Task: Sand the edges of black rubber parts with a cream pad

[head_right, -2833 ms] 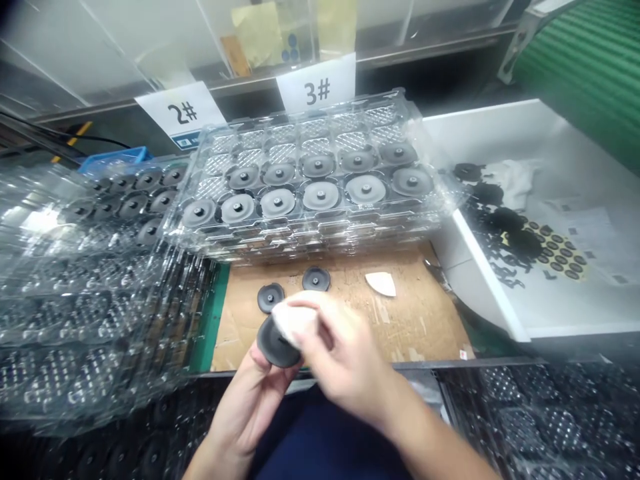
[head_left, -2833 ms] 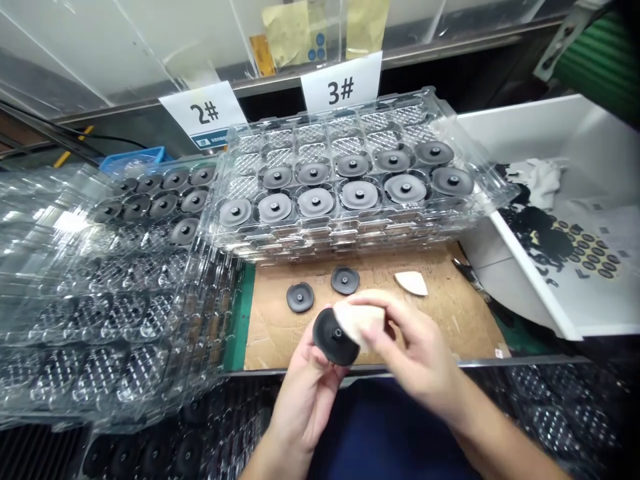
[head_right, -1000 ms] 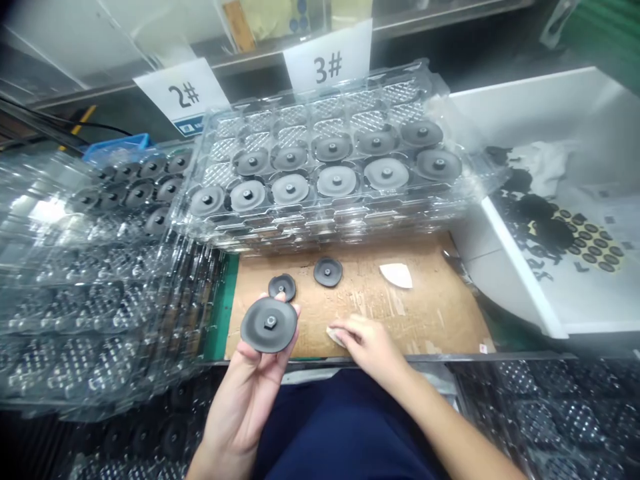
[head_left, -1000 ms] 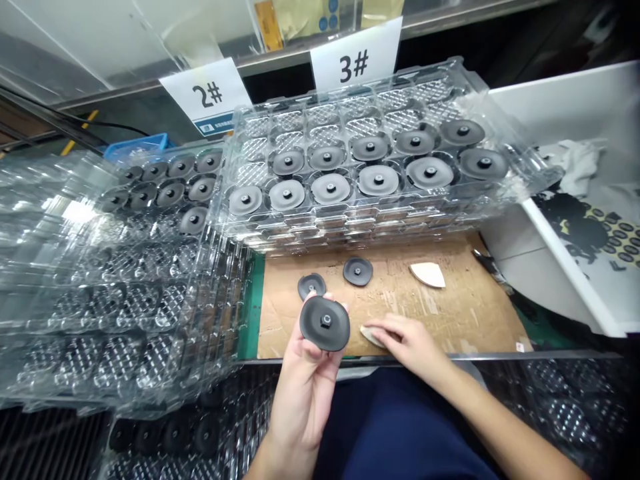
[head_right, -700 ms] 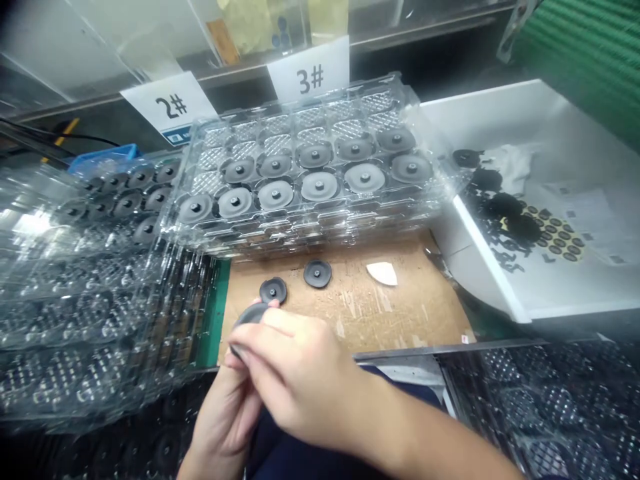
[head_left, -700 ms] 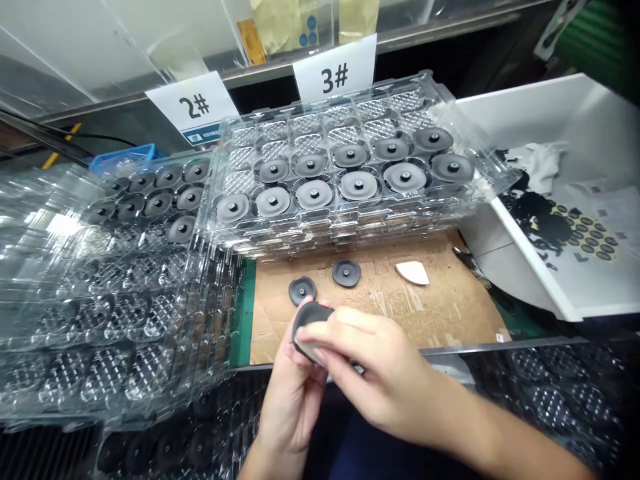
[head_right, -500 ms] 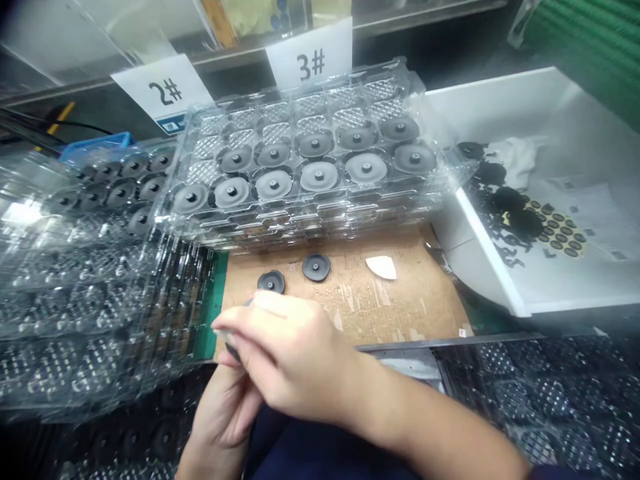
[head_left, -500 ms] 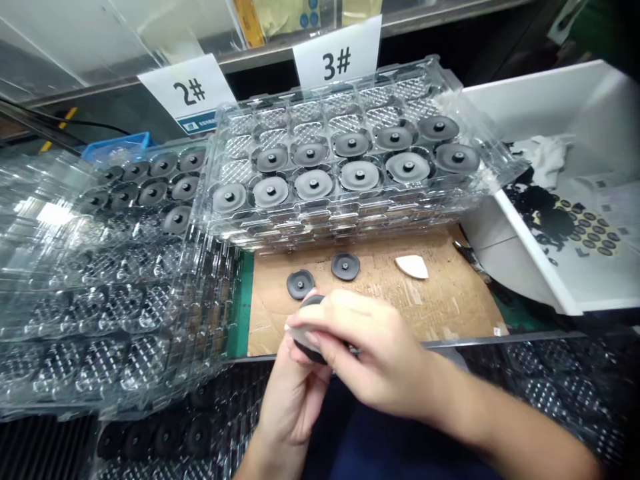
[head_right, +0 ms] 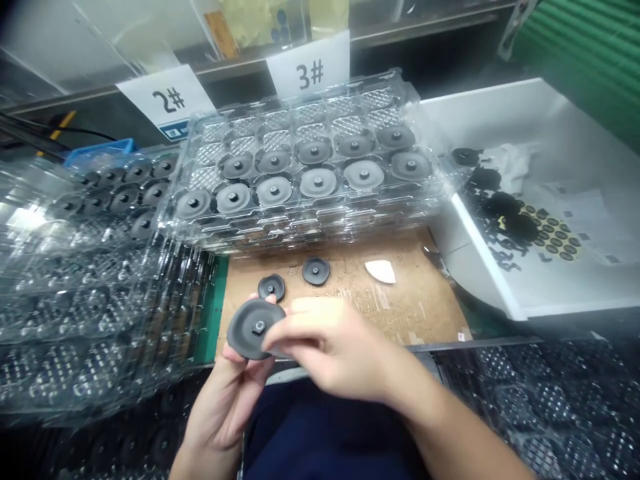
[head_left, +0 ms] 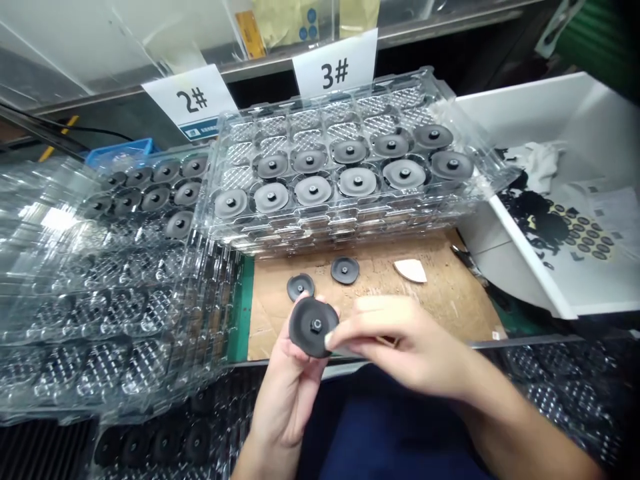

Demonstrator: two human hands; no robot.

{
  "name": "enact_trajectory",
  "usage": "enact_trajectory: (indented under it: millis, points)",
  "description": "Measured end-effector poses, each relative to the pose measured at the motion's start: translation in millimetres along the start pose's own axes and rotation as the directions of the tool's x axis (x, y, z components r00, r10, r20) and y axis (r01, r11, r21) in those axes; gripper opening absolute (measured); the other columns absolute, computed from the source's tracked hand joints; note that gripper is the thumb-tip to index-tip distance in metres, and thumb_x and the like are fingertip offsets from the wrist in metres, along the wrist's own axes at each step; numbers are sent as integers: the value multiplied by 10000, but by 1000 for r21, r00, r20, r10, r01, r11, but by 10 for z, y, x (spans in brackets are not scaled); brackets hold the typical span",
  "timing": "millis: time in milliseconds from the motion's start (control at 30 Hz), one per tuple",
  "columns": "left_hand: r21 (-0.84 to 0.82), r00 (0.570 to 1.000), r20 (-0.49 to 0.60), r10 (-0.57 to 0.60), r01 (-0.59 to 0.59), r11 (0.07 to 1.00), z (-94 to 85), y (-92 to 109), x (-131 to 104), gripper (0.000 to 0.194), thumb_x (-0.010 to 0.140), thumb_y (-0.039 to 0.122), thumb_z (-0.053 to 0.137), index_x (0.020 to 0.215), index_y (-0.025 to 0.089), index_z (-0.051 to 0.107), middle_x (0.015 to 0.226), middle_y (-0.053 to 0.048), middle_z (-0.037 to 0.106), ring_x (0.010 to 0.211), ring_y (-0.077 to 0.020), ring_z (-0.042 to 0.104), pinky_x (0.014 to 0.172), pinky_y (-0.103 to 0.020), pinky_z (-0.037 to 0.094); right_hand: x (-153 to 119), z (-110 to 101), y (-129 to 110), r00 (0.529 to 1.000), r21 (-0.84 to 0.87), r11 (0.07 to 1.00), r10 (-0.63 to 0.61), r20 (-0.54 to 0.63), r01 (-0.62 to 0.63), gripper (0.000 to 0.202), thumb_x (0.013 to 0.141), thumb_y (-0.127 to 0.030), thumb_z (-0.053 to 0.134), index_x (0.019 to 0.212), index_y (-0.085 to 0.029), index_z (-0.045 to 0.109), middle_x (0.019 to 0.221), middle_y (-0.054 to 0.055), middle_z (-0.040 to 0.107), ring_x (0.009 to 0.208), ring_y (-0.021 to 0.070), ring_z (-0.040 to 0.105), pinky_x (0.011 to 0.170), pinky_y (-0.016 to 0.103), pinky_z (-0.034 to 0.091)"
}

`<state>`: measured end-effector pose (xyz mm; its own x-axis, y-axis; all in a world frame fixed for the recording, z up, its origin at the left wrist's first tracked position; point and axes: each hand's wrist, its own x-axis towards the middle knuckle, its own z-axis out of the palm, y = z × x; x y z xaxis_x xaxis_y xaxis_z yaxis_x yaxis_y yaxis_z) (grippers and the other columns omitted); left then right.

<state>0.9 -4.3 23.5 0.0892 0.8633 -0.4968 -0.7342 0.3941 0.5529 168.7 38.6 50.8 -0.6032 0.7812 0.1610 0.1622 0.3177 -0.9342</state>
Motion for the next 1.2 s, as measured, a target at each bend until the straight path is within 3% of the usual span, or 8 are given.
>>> enact_trajectory:
  millis: [100,233,400,800,900,1000,1100,1200]
  points:
    - [-81,999,-30,-12,9,997,-85,14,-6,417,718,347,619,1128,272,594,1129,-46,649,1050,-244,586,889,-304,487,-151,34,363,982,-33,982,188,2,-188,170,859,-166,518,936,-211,663,797,-1,629,726,106,571,661,223,443]
    - [-127,999,-42,-13,8,992,-129,5,-7,390,723,321,619,1103,236,614,1113,-64,659,1076,-277,565,910,-341,477,-491,322,889,936,-159,923,339,-97,-351,193,870,-201,489,957,-212,662,856,34,646,790,147,589,722,275,452]
    - [-134,998,-27,-62,58,989,-114,-15,21,395,758,295,589,1143,205,585,1164,-95,628,1121,-299,526,919,-364,469,-696,630,1075,914,-196,893,391,-111,-406,222,873,-229,469,992,-236,655,837,45,647,769,164,597,694,282,459]
    - [-71,998,43,-56,59,996,-172,-66,-46,397,795,247,558,1189,202,540,1203,-98,595,1165,-289,487,961,-359,431,-582,531,914,898,-105,900,401,-184,-423,216,872,-268,467,1006,-200,622,890,59,643,795,184,595,709,311,464]
    - [-22,998,50,-25,27,999,-164,-100,-54,479,745,270,620,1212,242,514,1210,-85,587,1152,-292,499,937,-364,450,-447,367,611,884,-34,910,393,-254,-414,212,888,-273,457,1046,-206,581,988,53,636,880,178,597,739,286,472]
    - [34,998,57,39,-41,999,-142,-123,-52,575,685,278,683,1228,260,494,1238,-75,564,1164,-270,488,935,-328,448,-276,287,163,907,42,969,243,-345,-244,194,887,-223,475,1055,-227,571,1002,22,631,897,140,592,758,229,467]
    - [104,998,27,58,-60,993,-128,-132,-52,632,643,262,725,1230,253,492,1195,-85,592,1131,-259,515,916,-304,456,-123,288,-156,972,-61,998,14,-233,-29,210,867,-133,474,1032,-177,596,914,35,627,832,127,572,758,222,448]
    - [149,999,-2,46,-45,988,-134,-136,-51,616,625,281,738,1201,242,524,1158,-90,614,1060,-254,565,869,-290,483,-4,278,-244,1000,-151,988,25,-8,-26,208,864,-102,455,985,-160,613,836,29,620,762,121,550,696,221,432]
